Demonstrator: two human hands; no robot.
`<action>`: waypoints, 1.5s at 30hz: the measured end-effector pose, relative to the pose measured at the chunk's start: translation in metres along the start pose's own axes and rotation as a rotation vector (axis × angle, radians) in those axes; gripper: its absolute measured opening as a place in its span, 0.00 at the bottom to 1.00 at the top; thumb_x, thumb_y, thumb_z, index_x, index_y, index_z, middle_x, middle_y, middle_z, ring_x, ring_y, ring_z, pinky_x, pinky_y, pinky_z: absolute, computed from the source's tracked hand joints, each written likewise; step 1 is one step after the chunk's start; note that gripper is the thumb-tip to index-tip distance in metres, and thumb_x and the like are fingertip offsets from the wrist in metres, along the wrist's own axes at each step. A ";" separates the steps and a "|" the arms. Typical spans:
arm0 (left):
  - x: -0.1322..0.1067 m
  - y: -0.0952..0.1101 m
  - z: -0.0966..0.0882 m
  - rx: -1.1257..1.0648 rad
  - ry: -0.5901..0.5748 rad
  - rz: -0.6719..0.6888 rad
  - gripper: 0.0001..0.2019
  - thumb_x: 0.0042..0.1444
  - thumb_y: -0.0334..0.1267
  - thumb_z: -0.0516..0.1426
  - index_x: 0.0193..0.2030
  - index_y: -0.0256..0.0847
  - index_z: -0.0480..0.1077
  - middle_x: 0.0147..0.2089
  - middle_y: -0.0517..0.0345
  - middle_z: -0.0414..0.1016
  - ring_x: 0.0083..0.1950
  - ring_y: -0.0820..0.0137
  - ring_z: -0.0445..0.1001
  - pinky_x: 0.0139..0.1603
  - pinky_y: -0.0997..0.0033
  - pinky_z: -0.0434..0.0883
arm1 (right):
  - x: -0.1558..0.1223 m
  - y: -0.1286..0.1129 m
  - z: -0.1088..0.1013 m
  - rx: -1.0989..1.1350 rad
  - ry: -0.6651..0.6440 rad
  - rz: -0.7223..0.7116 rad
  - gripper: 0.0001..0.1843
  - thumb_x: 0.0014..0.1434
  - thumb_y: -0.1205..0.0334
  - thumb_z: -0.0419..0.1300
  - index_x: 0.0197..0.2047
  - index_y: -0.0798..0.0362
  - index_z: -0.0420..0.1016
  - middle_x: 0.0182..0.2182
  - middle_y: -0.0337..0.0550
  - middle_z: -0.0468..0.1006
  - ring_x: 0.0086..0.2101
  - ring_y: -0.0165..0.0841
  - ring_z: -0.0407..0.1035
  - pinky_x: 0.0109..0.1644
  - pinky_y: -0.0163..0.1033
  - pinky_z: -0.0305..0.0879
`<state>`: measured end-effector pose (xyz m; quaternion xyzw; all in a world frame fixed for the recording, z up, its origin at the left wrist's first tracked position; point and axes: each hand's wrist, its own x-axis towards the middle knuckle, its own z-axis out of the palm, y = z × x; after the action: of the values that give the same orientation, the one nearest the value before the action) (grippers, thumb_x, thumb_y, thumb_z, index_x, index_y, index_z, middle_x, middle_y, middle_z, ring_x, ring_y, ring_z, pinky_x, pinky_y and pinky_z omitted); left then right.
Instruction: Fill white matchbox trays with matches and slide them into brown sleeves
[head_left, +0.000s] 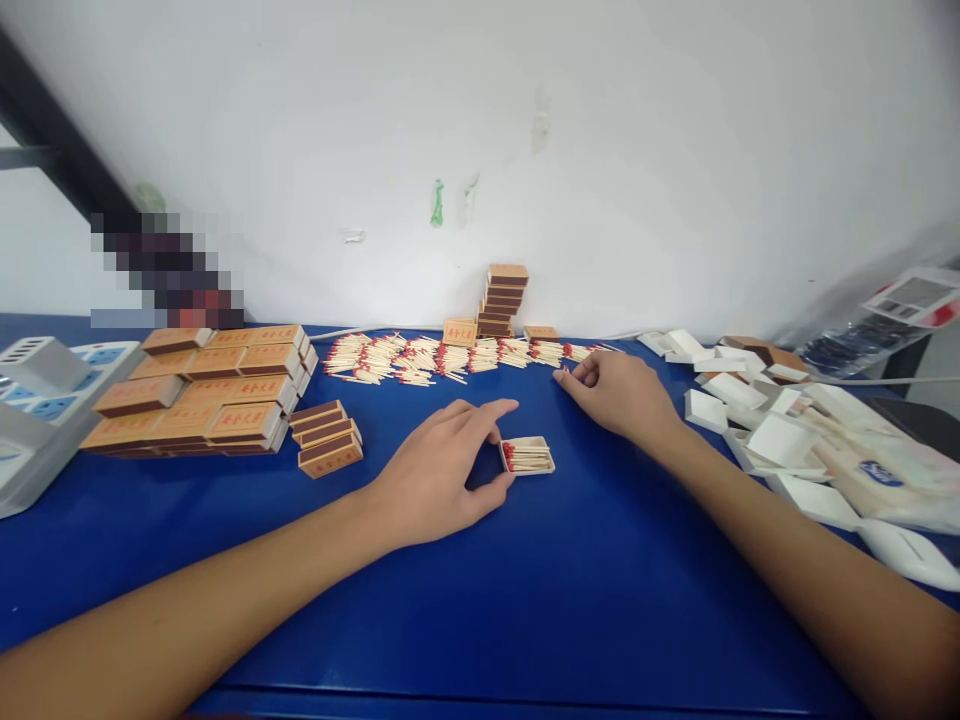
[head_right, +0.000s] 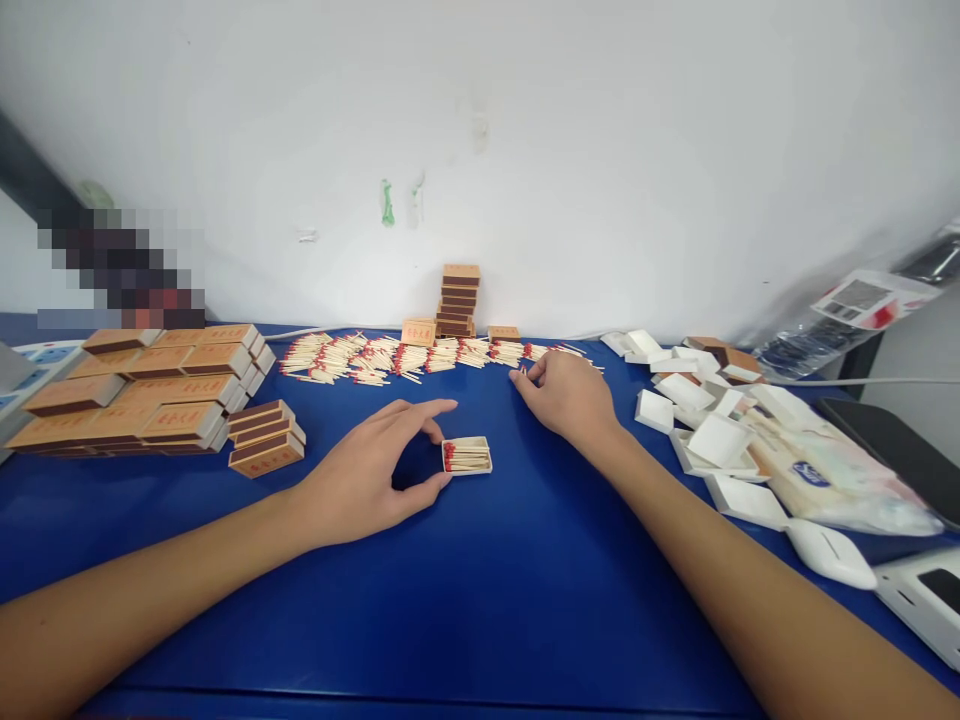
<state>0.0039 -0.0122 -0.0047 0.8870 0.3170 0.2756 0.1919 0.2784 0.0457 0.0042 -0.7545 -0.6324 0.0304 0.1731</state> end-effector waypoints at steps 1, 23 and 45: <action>0.000 0.000 0.000 0.000 -0.001 -0.005 0.32 0.66 0.36 0.64 0.73 0.43 0.59 0.53 0.55 0.80 0.58 0.58 0.75 0.66 0.49 0.74 | 0.000 0.000 -0.001 -0.009 -0.009 -0.010 0.15 0.66 0.49 0.63 0.31 0.49 0.77 0.33 0.47 0.85 0.34 0.41 0.77 0.34 0.42 0.61; 0.000 0.000 -0.002 0.020 0.006 -0.013 0.32 0.65 0.36 0.63 0.74 0.43 0.58 0.54 0.54 0.80 0.58 0.57 0.75 0.64 0.49 0.74 | -0.062 -0.016 -0.017 0.173 -0.213 -0.759 0.08 0.75 0.61 0.54 0.44 0.49 0.73 0.40 0.44 0.78 0.34 0.35 0.74 0.37 0.41 0.65; 0.002 -0.001 -0.001 0.054 0.024 0.080 0.09 0.67 0.35 0.62 0.53 0.41 0.77 0.50 0.51 0.82 0.53 0.58 0.76 0.59 0.53 0.76 | -0.060 -0.015 -0.026 0.211 -0.222 -0.748 0.08 0.72 0.59 0.59 0.41 0.48 0.79 0.36 0.43 0.78 0.31 0.34 0.71 0.34 0.40 0.66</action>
<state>0.0041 -0.0097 -0.0037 0.9004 0.2909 0.2850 0.1529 0.2591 -0.0162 0.0231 -0.4424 -0.8716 0.1115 0.1792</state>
